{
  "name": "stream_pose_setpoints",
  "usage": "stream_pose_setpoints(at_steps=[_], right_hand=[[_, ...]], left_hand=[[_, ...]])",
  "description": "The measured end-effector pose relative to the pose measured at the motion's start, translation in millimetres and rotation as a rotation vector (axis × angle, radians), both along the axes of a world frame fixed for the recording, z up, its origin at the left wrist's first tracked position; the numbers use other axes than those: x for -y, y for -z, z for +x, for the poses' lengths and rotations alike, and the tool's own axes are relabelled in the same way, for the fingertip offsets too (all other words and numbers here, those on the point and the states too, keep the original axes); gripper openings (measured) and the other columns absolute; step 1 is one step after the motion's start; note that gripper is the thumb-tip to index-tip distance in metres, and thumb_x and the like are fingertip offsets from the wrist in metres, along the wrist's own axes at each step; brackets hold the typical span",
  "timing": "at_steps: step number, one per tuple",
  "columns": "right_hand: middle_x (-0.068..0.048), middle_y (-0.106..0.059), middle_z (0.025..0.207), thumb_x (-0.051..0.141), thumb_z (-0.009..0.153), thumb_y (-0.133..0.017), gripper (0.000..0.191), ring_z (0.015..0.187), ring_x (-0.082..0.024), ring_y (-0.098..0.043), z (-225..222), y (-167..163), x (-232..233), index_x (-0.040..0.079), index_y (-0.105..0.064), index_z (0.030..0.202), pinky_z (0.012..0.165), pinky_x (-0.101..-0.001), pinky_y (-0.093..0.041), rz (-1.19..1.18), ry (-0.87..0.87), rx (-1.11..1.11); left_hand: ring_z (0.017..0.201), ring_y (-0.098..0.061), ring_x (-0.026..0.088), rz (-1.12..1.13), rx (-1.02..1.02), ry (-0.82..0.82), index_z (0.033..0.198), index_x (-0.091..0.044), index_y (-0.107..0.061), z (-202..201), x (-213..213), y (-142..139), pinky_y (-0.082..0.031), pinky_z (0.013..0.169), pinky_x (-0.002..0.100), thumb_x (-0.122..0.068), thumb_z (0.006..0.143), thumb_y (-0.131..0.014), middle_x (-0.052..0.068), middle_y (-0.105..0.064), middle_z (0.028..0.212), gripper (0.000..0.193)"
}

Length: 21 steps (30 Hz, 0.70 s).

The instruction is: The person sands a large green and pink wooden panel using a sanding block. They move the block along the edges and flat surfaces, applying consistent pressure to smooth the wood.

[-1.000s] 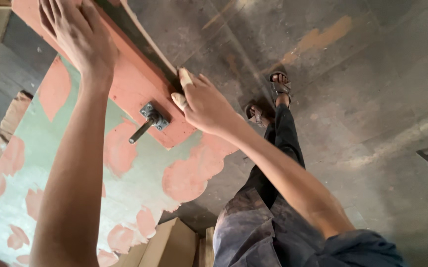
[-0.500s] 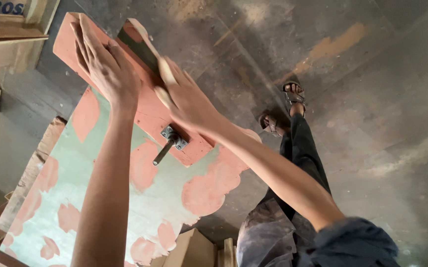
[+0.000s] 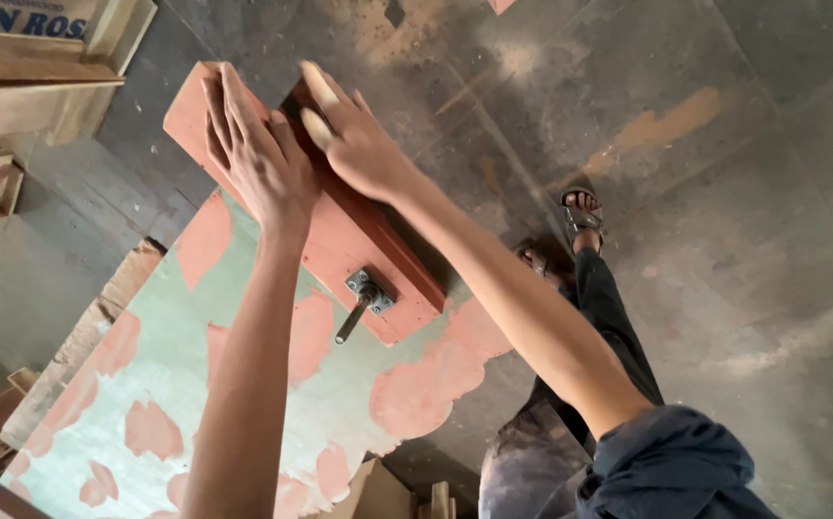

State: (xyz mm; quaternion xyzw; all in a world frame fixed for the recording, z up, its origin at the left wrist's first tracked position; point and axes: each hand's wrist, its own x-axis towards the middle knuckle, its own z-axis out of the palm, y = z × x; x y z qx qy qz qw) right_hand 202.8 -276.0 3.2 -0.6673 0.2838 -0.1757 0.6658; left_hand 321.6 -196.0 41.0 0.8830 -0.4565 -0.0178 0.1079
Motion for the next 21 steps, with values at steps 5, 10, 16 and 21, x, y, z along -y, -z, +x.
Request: stream_pose_setpoints(at_steps=[5, 10, 16, 21], right_hand=[[-0.014, -0.025, 0.171, 0.030, 0.112, -0.034, 0.063, 0.159, -0.028, -0.022, -6.3, 8.3, 8.0, 0.009, -0.012, 0.167, 0.130, -0.0479, -0.001, 0.068, -0.135, -0.008], [-0.013, -0.025, 0.173, 0.032, 0.114, -0.036, 0.060, 0.161, -0.028, -0.023, 1.4, 6.3, 19.1, 0.010, -0.017, 0.166, 0.133, -0.0468, -0.003, 0.016, -0.125, 0.039], [-0.010, -0.033, 0.171, 0.034, 0.111, -0.035, 0.060, 0.158, -0.028, -0.029, -31.1, -0.5, 14.2, 0.010, -0.024, 0.165, 0.133, -0.0435, -0.006, 0.200, -0.152, -0.016], [-0.013, -0.027, 0.170, 0.038, 0.109, -0.039, 0.062, 0.158, -0.029, -0.024, -103.1, 25.6, -21.8, 0.010, -0.024, 0.162, 0.127, -0.0404, -0.018, 0.418, -0.068, -0.142]], left_hand=[[0.163, -0.024, 0.032, 0.004, 0.015, 0.032, 0.165, -0.001, -0.027, -5.2, 1.5, -4.8, -0.020, 0.131, 0.051, -0.013, 0.114, -0.047, 0.016, -0.039, 0.169, 0.055], [0.162, -0.024, 0.033, 0.012, 0.014, 0.005, 0.165, -0.001, -0.028, -9.2, 2.0, -4.7, -0.018, 0.131, 0.052, -0.013, 0.115, -0.047, 0.015, -0.039, 0.169, 0.055], [0.161, -0.024, 0.033, 0.025, 0.000, -0.005, 0.164, -0.003, -0.030, -5.7, 0.5, -3.6, -0.018, 0.130, 0.052, -0.012, 0.113, -0.049, 0.015, -0.040, 0.168, 0.056], [0.162, -0.025, 0.032, -0.020, -0.001, 0.019, 0.165, -0.003, -0.029, -4.4, -2.0, -2.8, -0.019, 0.132, 0.051, -0.011, 0.114, -0.048, 0.016, -0.039, 0.170, 0.055]])
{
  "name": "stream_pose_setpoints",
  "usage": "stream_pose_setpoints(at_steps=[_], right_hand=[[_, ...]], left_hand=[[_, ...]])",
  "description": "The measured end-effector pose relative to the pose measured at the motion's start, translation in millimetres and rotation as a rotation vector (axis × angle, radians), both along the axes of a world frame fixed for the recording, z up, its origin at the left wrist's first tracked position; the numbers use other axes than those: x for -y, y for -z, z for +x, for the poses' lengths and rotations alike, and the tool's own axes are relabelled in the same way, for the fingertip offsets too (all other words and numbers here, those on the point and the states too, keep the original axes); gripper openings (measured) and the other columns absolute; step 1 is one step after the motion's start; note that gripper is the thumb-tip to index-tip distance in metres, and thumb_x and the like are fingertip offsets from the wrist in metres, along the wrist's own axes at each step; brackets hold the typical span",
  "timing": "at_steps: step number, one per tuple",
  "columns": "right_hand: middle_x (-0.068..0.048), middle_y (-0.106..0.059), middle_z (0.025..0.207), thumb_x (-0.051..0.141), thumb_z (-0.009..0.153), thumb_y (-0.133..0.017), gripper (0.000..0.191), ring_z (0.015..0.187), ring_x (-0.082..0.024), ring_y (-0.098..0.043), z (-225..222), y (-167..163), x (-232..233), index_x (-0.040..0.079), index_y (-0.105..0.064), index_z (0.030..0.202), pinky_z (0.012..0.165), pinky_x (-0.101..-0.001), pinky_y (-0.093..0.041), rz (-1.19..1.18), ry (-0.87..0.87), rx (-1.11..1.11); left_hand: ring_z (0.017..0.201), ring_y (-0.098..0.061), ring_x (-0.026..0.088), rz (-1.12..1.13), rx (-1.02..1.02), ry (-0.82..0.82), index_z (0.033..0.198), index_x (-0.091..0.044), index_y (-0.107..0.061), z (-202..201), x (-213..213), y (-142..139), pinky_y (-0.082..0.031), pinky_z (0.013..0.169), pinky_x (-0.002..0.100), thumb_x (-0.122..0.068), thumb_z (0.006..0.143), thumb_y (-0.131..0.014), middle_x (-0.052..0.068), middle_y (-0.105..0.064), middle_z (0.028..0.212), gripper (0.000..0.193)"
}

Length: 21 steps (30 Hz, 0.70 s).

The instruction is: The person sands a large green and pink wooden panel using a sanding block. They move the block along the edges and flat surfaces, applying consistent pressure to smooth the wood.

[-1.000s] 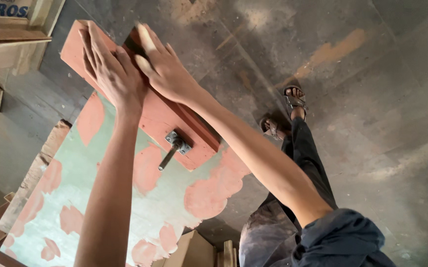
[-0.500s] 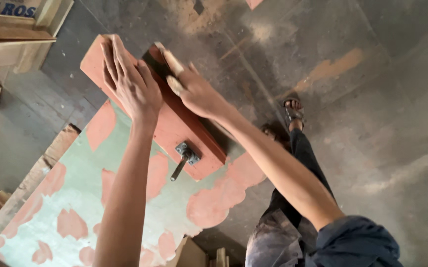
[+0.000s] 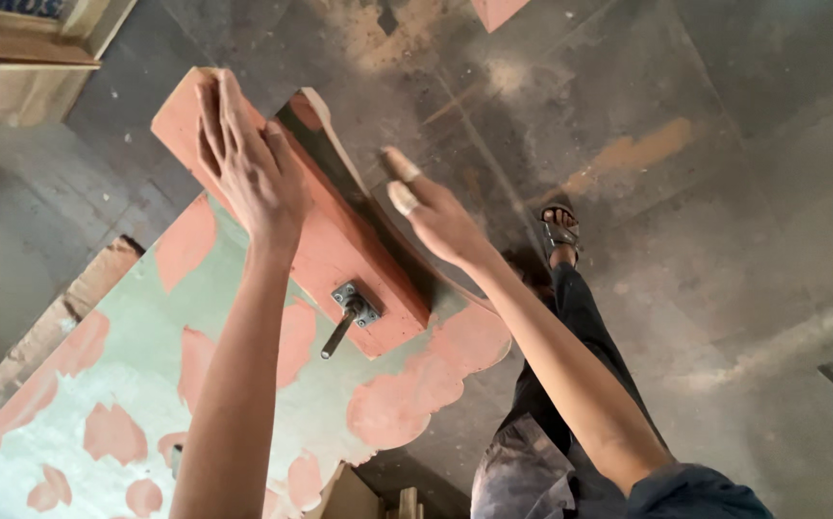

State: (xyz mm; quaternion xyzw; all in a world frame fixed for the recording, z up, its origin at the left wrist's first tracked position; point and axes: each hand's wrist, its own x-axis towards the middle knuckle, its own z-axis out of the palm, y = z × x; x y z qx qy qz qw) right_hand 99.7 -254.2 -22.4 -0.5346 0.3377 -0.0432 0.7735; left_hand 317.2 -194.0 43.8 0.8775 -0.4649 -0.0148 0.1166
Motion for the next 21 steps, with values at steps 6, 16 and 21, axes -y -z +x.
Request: stream_pose_setpoints(at_steps=[6, 16, 21], right_hand=[[-0.018, -0.032, 0.170, 0.034, 0.108, -0.044, 0.068, 0.158, -0.030, -0.032, 61.1, -11.6, 22.1, 0.006, -0.022, 0.166, 0.128, -0.0420, -0.024, -0.050, 0.098, 0.178], [-0.021, -0.024, 0.171, 0.029, 0.113, -0.035, 0.063, 0.157, -0.033, -0.029, 18.4, -42.8, -18.6, 0.002, -0.012, 0.165, 0.131, -0.0528, -0.014, -0.521, -0.187, 0.056], [-0.020, -0.018, 0.170, 0.032, 0.111, -0.035, 0.066, 0.157, -0.033, -0.020, -51.5, -47.6, -49.1, 0.002, -0.008, 0.163, 0.127, -0.0534, -0.010, -0.327, -0.349, -0.083]], left_hand=[[0.162, -0.025, 0.032, 0.019, -0.001, 0.003, 0.165, -0.003, -0.030, -0.8, -0.1, -1.2, -0.020, 0.132, 0.050, -0.010, 0.113, -0.048, 0.014, -0.042, 0.169, 0.056], [0.164, -0.023, 0.030, 0.031, 0.018, 0.015, 0.167, -0.005, -0.029, 1.5, -3.8, 4.6, -0.019, 0.134, 0.050, -0.010, 0.115, -0.046, 0.012, -0.039, 0.171, 0.054], [0.163, -0.023, 0.030, 0.041, 0.016, 0.000, 0.166, -0.005, -0.030, 2.5, -6.0, 7.1, -0.020, 0.133, 0.050, -0.012, 0.116, -0.046, 0.013, -0.037, 0.171, 0.053]])
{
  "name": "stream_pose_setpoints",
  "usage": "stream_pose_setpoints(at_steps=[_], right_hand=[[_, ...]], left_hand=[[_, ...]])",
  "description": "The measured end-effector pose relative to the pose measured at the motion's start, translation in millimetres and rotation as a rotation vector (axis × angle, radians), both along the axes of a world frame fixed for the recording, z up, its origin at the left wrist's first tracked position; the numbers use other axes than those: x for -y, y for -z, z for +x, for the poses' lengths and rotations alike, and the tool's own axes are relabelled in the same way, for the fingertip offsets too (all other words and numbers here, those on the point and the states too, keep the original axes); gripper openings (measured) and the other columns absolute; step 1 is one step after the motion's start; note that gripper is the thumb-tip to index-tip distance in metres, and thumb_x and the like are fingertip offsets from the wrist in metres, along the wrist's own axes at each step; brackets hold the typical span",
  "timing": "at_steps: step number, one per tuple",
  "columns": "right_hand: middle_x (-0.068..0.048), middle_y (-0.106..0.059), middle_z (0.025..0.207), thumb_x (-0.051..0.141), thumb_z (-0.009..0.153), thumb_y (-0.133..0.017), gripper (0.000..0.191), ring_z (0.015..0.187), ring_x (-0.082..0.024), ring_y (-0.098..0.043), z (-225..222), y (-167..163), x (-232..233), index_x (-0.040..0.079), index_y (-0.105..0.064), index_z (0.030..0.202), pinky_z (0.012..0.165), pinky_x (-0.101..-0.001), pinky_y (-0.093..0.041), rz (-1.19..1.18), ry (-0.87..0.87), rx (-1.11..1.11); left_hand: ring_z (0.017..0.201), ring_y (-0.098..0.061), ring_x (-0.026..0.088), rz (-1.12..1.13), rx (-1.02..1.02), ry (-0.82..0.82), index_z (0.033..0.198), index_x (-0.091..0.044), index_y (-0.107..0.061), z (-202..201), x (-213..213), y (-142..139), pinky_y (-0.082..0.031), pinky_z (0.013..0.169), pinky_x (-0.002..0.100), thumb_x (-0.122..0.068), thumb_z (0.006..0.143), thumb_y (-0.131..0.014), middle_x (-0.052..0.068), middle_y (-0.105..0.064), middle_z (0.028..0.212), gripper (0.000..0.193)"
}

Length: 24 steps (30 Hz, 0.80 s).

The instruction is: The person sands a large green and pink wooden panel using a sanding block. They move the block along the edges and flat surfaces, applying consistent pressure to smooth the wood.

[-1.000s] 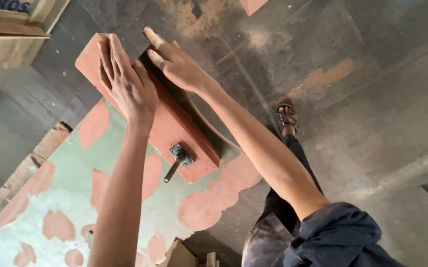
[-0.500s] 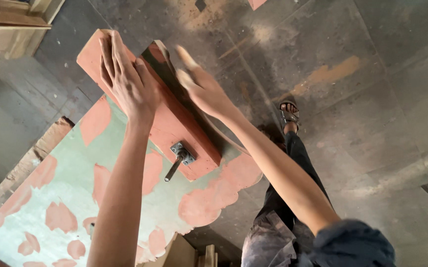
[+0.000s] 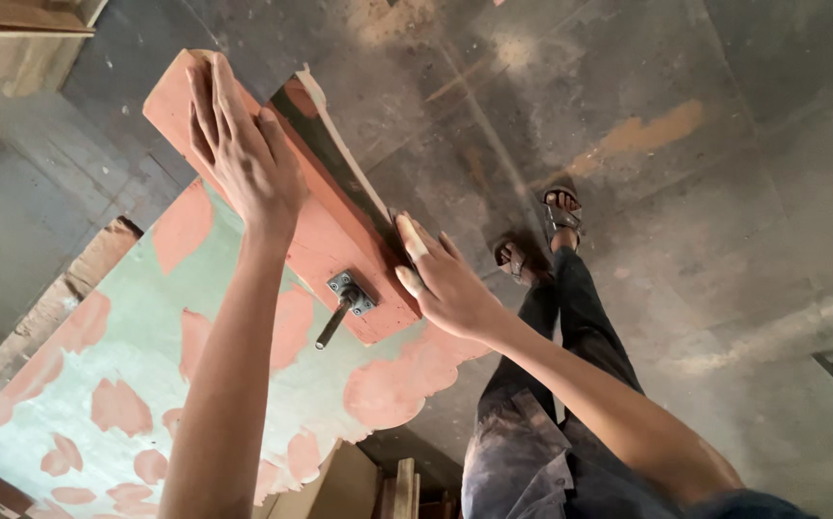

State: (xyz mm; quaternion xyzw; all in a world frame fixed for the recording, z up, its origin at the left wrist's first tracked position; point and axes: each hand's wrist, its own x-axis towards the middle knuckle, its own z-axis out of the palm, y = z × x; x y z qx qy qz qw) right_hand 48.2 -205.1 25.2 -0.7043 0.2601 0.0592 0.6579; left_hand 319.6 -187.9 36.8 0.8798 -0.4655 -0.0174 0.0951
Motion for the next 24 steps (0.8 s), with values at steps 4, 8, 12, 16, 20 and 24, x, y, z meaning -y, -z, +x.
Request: stream_pose_setpoints(at_steps=[4, 8, 12, 16, 20, 24], right_hand=[[-0.024, -0.015, 0.169, 0.038, 0.107, -0.038, 0.074, 0.155, -0.035, -0.022, 64.6, 0.5, 20.8, -0.002, -0.007, 0.162, 0.126, -0.0509, -0.015, 0.024, 0.167, 0.075], [-0.030, -0.022, 0.167, 0.040, 0.114, -0.037, 0.043, 0.141, -0.037, -0.044, 81.7, 2.6, 34.1, -0.002, -0.046, 0.111, 0.130, -0.0542, -0.014, -0.093, 0.009, -0.001], [-0.026, -0.035, 0.159, 0.028, 0.101, -0.050, 0.071, 0.147, -0.037, -0.040, -32.0, -10.1, 6.6, -0.008, -0.024, 0.157, 0.121, -0.0461, -0.028, 0.038, 0.014, -0.049], [-0.028, -0.032, 0.163, 0.027, 0.109, -0.049, 0.066, 0.153, -0.041, -0.034, -134.0, -25.3, -33.7, -0.008, -0.023, 0.158, 0.125, -0.0423, -0.027, -0.025, 0.102, -0.017], [-0.027, -0.024, 0.168, 0.035, 0.112, -0.038, 0.068, 0.156, -0.040, -0.026, -130.3, -20.7, -25.8, -0.006, -0.016, 0.162, 0.124, -0.0437, -0.023, 0.157, 0.154, -0.025], [-0.014, -0.036, 0.164, 0.044, 0.106, -0.033, 0.068, 0.145, -0.032, -0.041, -84.4, -0.1, 21.2, 0.015, -0.018, 0.166, 0.119, -0.0399, -0.033, 0.401, -0.101, -0.208]], left_hand=[[0.164, -0.025, 0.031, -0.015, 0.019, 0.020, 0.166, -0.005, -0.030, 4.3, -2.1, 3.6, -0.020, 0.134, 0.050, -0.012, 0.117, -0.044, 0.012, -0.038, 0.171, 0.052], [0.162, -0.028, 0.032, -0.011, 0.031, -0.004, 0.164, -0.005, -0.033, 14.7, -6.5, 13.0, -0.020, 0.133, 0.051, -0.013, 0.113, -0.047, 0.013, -0.037, 0.170, 0.054], [0.163, -0.027, 0.029, -0.074, 0.052, 0.069, 0.167, -0.007, -0.031, 23.0, -13.3, 22.8, -0.021, 0.134, 0.048, -0.012, 0.116, -0.045, 0.014, -0.032, 0.174, 0.053], [0.163, -0.024, 0.025, -0.035, 0.040, 0.084, 0.168, -0.013, -0.029, 24.3, -20.5, 21.8, -0.020, 0.135, 0.045, -0.011, 0.121, -0.043, 0.008, -0.031, 0.175, 0.050], [0.164, -0.023, 0.027, 0.014, 0.015, 0.094, 0.168, -0.012, -0.027, 26.0, -22.9, 15.6, -0.018, 0.135, 0.046, -0.008, 0.120, -0.041, 0.009, -0.028, 0.175, 0.051], [0.163, -0.027, 0.026, 0.018, 0.028, 0.075, 0.167, -0.011, -0.029, 33.8, -21.4, 15.6, -0.021, 0.134, 0.044, -0.006, 0.116, -0.043, 0.008, -0.029, 0.174, 0.053]])
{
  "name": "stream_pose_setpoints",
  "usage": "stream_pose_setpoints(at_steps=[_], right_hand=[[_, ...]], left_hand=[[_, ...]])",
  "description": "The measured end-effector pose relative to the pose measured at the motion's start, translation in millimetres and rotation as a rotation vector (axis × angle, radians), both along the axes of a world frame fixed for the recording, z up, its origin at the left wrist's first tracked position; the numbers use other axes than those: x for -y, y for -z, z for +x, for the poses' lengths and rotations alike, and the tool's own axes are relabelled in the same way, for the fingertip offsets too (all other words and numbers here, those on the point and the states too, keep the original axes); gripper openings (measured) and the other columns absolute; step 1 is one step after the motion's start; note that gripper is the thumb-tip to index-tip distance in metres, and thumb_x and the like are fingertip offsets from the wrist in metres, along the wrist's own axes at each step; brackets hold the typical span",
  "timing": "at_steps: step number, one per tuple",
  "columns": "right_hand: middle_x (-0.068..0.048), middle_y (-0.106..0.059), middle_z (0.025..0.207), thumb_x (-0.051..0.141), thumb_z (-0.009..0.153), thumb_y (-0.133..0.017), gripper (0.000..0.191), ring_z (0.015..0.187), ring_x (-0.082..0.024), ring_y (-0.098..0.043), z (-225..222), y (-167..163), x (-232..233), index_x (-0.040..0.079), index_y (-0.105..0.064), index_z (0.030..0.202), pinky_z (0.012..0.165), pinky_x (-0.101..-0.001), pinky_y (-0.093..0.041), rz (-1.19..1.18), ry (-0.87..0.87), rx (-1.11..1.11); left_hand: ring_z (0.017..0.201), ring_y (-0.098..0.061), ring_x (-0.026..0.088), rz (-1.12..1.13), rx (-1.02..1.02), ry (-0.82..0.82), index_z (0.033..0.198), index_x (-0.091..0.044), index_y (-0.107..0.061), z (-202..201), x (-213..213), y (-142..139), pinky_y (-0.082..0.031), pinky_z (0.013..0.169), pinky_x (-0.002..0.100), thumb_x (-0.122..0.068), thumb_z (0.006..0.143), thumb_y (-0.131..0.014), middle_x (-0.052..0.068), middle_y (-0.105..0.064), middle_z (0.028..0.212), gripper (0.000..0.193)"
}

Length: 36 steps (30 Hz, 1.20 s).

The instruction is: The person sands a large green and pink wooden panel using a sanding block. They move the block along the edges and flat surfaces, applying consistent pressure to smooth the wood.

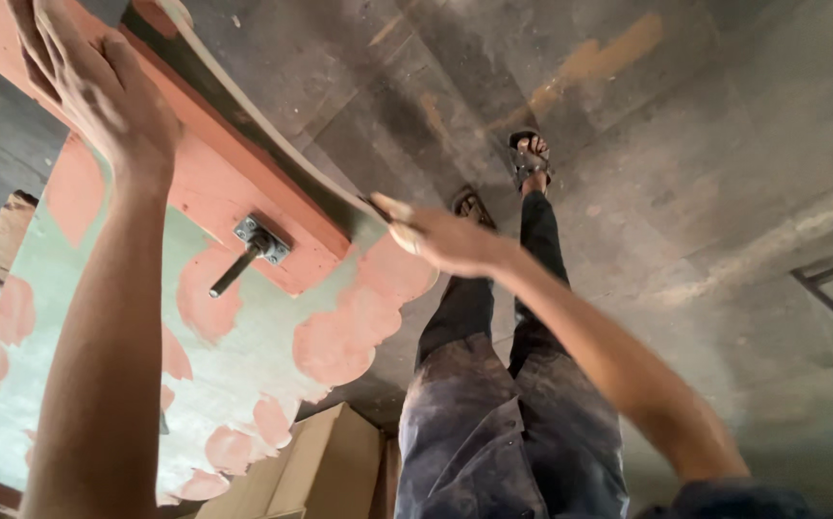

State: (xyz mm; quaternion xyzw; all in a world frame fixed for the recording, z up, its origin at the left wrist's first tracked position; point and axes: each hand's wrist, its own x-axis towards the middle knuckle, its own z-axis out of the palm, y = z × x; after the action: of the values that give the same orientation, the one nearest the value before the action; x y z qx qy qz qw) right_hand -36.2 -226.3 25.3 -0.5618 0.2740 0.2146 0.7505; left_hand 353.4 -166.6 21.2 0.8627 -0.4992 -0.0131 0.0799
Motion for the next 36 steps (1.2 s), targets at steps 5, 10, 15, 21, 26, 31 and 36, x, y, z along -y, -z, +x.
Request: stream_pose_setpoints(at_steps=[5, 10, 15, 21, 26, 31, 36], right_hand=[[-0.011, -0.031, 0.170, 0.040, 0.107, -0.038, 0.063, 0.153, -0.029, -0.033, -43.7, 2.3, -2.4, 0.016, -0.024, 0.163, 0.120, -0.0425, -0.029, -0.011, 0.145, 0.229], [0.000, -0.034, 0.169, 0.044, 0.103, -0.036, 0.060, 0.156, -0.022, -0.029, -146.0, 2.4, -22.4, 0.026, -0.033, 0.160, 0.124, -0.0394, -0.022, 0.019, 0.108, -0.063], [-0.007, -0.020, 0.172, 0.041, 0.104, -0.037, 0.065, 0.158, -0.026, -0.014, -98.8, 8.4, -20.2, 0.015, -0.025, 0.162, 0.126, -0.0430, -0.013, -0.078, 0.119, 0.140], [-0.009, -0.022, 0.172, 0.032, 0.113, -0.033, 0.058, 0.160, -0.024, -0.019, -21.4, 3.2, -8.5, 0.008, -0.021, 0.165, 0.131, -0.0464, -0.006, -0.270, 0.064, 0.479], [-0.004, -0.030, 0.170, 0.032, 0.108, -0.036, 0.056, 0.159, -0.019, -0.025, -50.1, -6.5, 2.4, 0.014, -0.032, 0.161, 0.129, -0.0434, -0.011, -0.131, 0.052, 0.338], [-0.010, -0.025, 0.170, 0.027, 0.109, -0.039, 0.057, 0.157, -0.027, -0.018, -26.9, 10.7, 1.7, 0.009, -0.028, 0.162, 0.128, -0.0460, -0.007, -0.182, 0.010, 0.446], [-0.004, -0.042, 0.164, 0.026, 0.105, -0.038, 0.052, 0.154, -0.020, -0.035, -103.7, 9.8, 0.3, 0.017, -0.041, 0.157, 0.128, -0.0447, -0.014, -0.064, -0.118, 0.206]], left_hand=[[0.163, -0.024, 0.026, -0.019, 0.059, 0.109, 0.169, -0.011, -0.025, 11.1, 2.4, 7.4, -0.021, 0.135, 0.043, -0.001, 0.113, -0.039, 0.008, -0.025, 0.175, 0.058], [0.163, -0.020, 0.029, -0.006, 0.158, 0.157, 0.170, -0.008, -0.023, 15.1, 5.1, 11.3, -0.018, 0.134, 0.046, -0.002, 0.117, -0.038, 0.011, -0.022, 0.176, 0.055], [0.165, -0.020, 0.025, -0.015, 0.001, 0.063, 0.169, -0.013, -0.028, 12.5, 5.6, 9.0, -0.021, 0.135, 0.042, -0.004, 0.115, -0.038, 0.008, -0.025, 0.176, 0.056], [0.166, -0.017, 0.022, 0.030, 0.059, 0.038, 0.171, -0.014, -0.027, 6.3, 6.1, 4.0, -0.017, 0.137, 0.042, -0.005, 0.117, -0.036, 0.008, -0.021, 0.178, 0.055], [0.165, -0.017, 0.028, 0.077, 0.068, 0.051, 0.169, -0.011, -0.027, 7.9, 2.3, 4.5, -0.016, 0.135, 0.047, -0.007, 0.117, -0.040, 0.012, -0.020, 0.176, 0.054], [0.164, -0.020, 0.030, 0.049, 0.092, 0.048, 0.169, -0.009, -0.027, 16.9, -0.6, 12.0, -0.019, 0.136, 0.046, -0.006, 0.113, -0.040, 0.012, -0.024, 0.176, 0.058], [0.158, -0.025, 0.032, 0.031, 0.087, 0.095, 0.164, -0.006, -0.032, 17.4, -3.2, 13.7, -0.021, 0.130, 0.048, -0.006, 0.111, -0.043, 0.015, -0.030, 0.169, 0.054]])
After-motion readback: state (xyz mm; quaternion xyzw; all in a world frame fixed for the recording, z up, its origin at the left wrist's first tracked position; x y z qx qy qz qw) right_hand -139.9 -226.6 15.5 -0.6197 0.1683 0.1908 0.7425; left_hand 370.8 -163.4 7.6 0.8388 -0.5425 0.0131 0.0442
